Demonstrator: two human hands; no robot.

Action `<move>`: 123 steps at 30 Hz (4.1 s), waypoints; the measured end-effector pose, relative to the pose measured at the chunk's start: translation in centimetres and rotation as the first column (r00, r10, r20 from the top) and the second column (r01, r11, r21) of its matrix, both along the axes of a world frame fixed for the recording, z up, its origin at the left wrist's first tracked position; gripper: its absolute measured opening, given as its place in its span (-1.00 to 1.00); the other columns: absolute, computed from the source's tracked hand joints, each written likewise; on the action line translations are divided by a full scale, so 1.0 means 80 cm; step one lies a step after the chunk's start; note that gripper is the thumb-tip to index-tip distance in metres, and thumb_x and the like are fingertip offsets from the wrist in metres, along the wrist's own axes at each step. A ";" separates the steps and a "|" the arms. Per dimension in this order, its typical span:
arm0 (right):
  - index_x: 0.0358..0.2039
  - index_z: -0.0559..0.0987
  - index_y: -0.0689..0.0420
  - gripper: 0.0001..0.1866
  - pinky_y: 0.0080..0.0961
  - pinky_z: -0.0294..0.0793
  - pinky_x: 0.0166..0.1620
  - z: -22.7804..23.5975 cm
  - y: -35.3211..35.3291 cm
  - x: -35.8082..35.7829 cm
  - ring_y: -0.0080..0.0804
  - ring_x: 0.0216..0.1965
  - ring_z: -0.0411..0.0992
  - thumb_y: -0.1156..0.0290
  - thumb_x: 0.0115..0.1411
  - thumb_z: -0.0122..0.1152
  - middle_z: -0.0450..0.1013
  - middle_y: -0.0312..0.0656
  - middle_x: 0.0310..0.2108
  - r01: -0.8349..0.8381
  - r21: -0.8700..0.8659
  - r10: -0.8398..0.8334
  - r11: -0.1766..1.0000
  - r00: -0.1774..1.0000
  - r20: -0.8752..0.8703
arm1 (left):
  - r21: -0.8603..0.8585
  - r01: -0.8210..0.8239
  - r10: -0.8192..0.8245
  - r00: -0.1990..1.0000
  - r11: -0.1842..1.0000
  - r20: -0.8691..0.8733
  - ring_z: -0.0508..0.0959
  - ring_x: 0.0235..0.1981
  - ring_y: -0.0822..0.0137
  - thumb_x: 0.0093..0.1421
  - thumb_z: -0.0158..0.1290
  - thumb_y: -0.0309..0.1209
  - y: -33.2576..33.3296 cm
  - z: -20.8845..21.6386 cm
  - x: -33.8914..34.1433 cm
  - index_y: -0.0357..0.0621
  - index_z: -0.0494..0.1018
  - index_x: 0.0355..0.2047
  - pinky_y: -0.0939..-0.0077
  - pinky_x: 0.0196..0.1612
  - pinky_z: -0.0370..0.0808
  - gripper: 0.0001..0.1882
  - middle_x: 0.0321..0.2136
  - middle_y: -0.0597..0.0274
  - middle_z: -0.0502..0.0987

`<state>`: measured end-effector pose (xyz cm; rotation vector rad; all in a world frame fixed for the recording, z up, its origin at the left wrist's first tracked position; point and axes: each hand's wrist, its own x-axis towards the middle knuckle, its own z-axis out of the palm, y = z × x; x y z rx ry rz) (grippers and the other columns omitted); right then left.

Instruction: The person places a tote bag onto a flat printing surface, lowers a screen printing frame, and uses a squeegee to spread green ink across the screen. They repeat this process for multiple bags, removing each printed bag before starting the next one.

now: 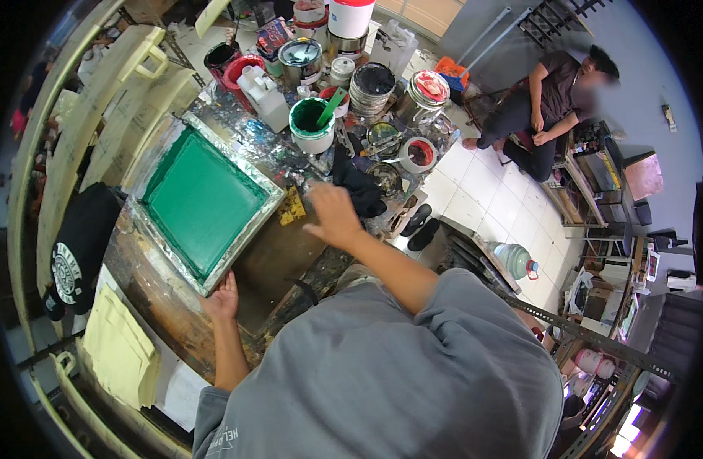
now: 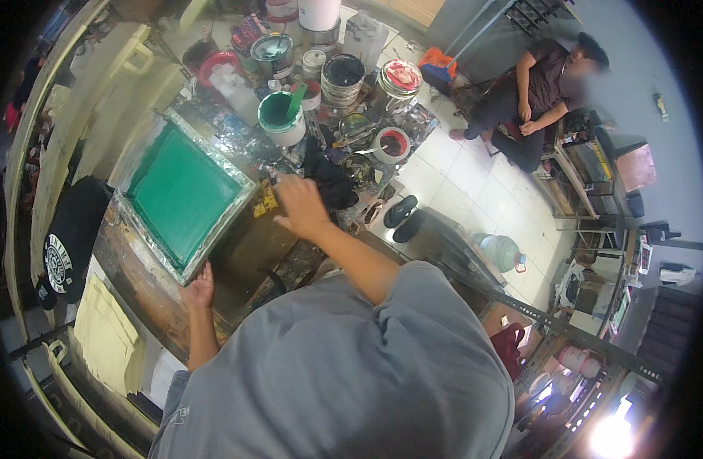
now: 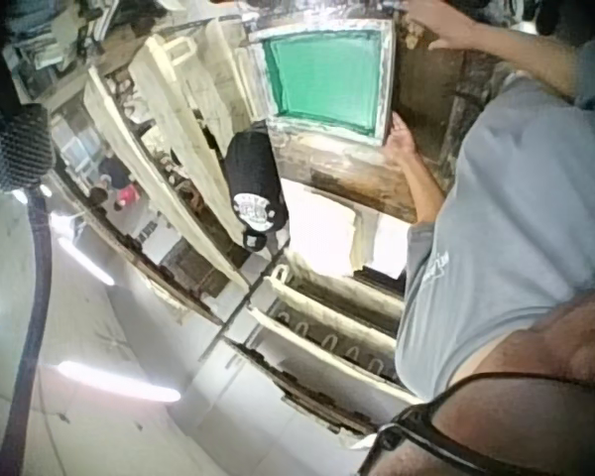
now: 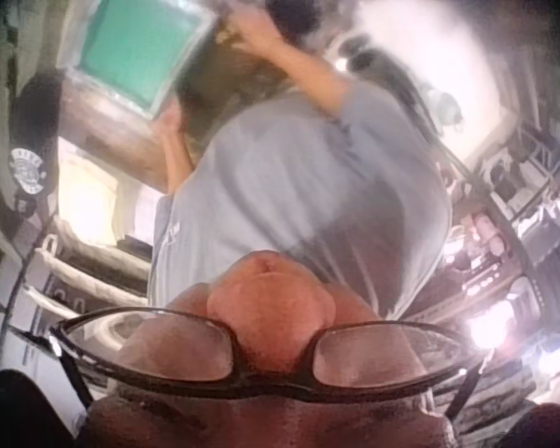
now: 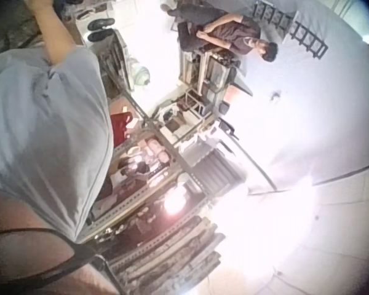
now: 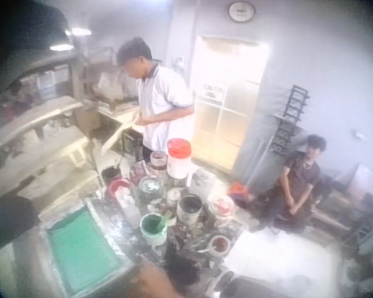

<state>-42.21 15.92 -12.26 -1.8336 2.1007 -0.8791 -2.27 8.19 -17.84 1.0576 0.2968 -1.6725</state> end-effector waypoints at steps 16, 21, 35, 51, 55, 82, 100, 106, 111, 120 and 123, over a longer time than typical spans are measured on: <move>-0.06 0.65 0.20 -0.68 -0.12 0.47 0.06 0.000 0.122 -0.319 0.02 0.00 0.54 0.37 0.20 0.41 0.60 0.01 -0.06 0.232 0.015 -0.225 0.973 0.957 -0.183 | 0.040 0.854 -0.717 0.409 0.519 0.564 0.65 -0.35 0.16 0.46 -0.03 0.16 0.075 0.043 -0.051 -0.41 0.47 0.14 0.29 -0.21 0.63 -0.26 -0.35 0.05 0.65; 0.00 0.63 0.26 -0.65 -0.26 0.51 0.00 0.174 0.135 -0.177 -0.18 -0.09 0.56 0.33 0.28 0.41 0.61 -0.08 -0.12 0.238 0.088 -0.251 0.967 0.945 0.208 | -0.122 0.983 0.076 0.133 -0.136 0.988 0.63 -0.23 0.14 0.23 0.36 -0.10 0.046 0.256 -0.196 -0.31 0.54 0.09 0.33 -0.09 0.57 -0.40 -0.24 0.05 0.64; 0.44 0.33 0.10 -0.17 -0.16 0.54 0.06 0.327 0.058 0.069 -0.02 -0.03 0.53 0.46 0.15 0.42 0.54 -0.05 -0.04 -0.278 -0.018 0.279 0.960 0.960 0.032 | -0.293 0.952 0.313 0.304 -0.084 0.900 0.52 0.17 0.01 -0.16 0.56 -0.17 0.009 0.338 -0.177 -0.16 0.42 0.27 0.17 0.18 0.53 -0.03 0.12 -0.03 0.46; 0.21 0.60 0.15 -0.47 -0.19 0.55 -0.09 0.267 0.015 0.215 -0.07 -0.14 0.55 0.52 0.21 0.42 0.57 -0.06 -0.15 -0.596 -0.317 0.593 0.737 0.796 -0.118 | -0.402 0.433 -0.234 0.859 0.807 0.455 0.65 -0.24 0.39 0.31 0.29 -0.06 0.083 0.261 -0.049 -0.21 0.41 0.16 0.41 -0.28 0.66 -0.40 -0.15 0.14 0.58; 0.35 0.46 0.16 -0.39 -0.14 0.54 -0.06 0.278 0.022 0.226 -0.01 -0.12 0.53 0.46 0.28 0.35 0.55 -0.02 -0.15 -0.616 -0.028 0.616 0.787 0.787 -0.010 | -0.336 0.371 -0.305 0.923 0.866 0.235 0.62 -0.31 0.42 0.31 0.28 0.00 0.108 0.268 -0.050 -0.23 0.42 0.03 0.48 -0.35 0.67 -0.43 -0.24 0.19 0.53; 0.05 0.39 0.19 -0.45 -0.17 0.60 -0.18 0.219 0.029 0.103 0.06 -0.23 0.65 0.51 0.12 0.51 0.60 0.07 -0.33 -0.600 0.247 0.510 0.761 0.788 0.346 | -0.113 0.609 -0.260 0.489 0.785 0.832 0.56 -0.29 0.44 0.09 0.45 0.15 0.126 0.175 -0.147 -0.24 0.52 -0.23 0.45 -0.21 0.52 -0.34 -0.36 0.19 0.57; 0.01 0.41 0.22 -0.50 -0.10 0.59 -0.12 0.195 0.016 0.057 0.10 -0.21 0.63 0.50 0.14 0.47 0.59 0.14 -0.26 -0.630 0.197 0.575 0.751 0.771 0.273 | -0.057 0.673 -0.243 0.342 0.737 0.908 0.62 -0.22 0.35 0.04 0.46 0.20 0.096 0.169 -0.176 -0.32 0.50 -0.14 0.41 -0.12 0.58 -0.22 -0.25 0.09 0.63; 0.20 0.48 0.24 -0.52 -0.08 0.59 0.04 0.197 0.007 0.076 0.20 -0.03 0.59 0.48 0.27 0.30 0.60 0.18 -0.06 -0.629 0.084 0.612 0.773 0.774 0.161 | -0.020 0.592 -0.302 0.439 0.806 0.846 0.65 -0.33 0.33 0.02 0.45 0.24 0.092 0.165 -0.162 -0.35 0.49 -0.11 0.45 -0.33 0.60 -0.15 -0.26 0.01 0.62; 0.18 0.51 0.24 -0.59 -0.01 0.56 0.06 0.187 -0.003 0.085 0.25 -0.01 0.56 0.45 0.33 0.22 0.58 0.25 -0.05 -0.646 0.070 0.633 0.760 0.761 0.145 | -0.010 0.563 -0.278 0.423 0.826 0.862 0.66 -0.30 0.32 0.01 0.45 0.26 0.098 0.174 -0.153 -0.37 0.49 -0.10 0.43 -0.32 0.62 -0.13 -0.27 0.01 0.62; -0.17 0.55 0.24 -0.83 0.06 0.59 -0.18 0.209 -0.034 0.081 0.22 -0.26 0.61 0.39 0.38 0.13 0.59 0.22 -0.34 -0.656 0.166 0.675 0.736 0.729 -0.115 | -0.001 0.611 -0.240 0.313 0.792 0.919 0.62 -0.22 0.32 0.04 0.44 0.23 0.097 0.203 -0.158 -0.37 0.52 -0.07 0.43 -0.09 0.57 -0.16 -0.20 0.04 0.64; -0.18 0.48 0.25 -0.86 -0.02 0.60 -0.20 0.211 -0.042 0.074 0.14 -0.29 0.61 0.46 0.31 0.15 0.58 0.14 -0.37 -0.689 0.137 0.701 0.712 0.682 -0.211 | -0.121 0.586 -0.161 0.406 0.801 0.899 0.59 -0.32 0.43 0.14 0.43 0.09 0.092 0.189 -0.164 -0.31 0.49 -0.13 0.49 -0.33 0.56 -0.32 -0.32 0.17 0.57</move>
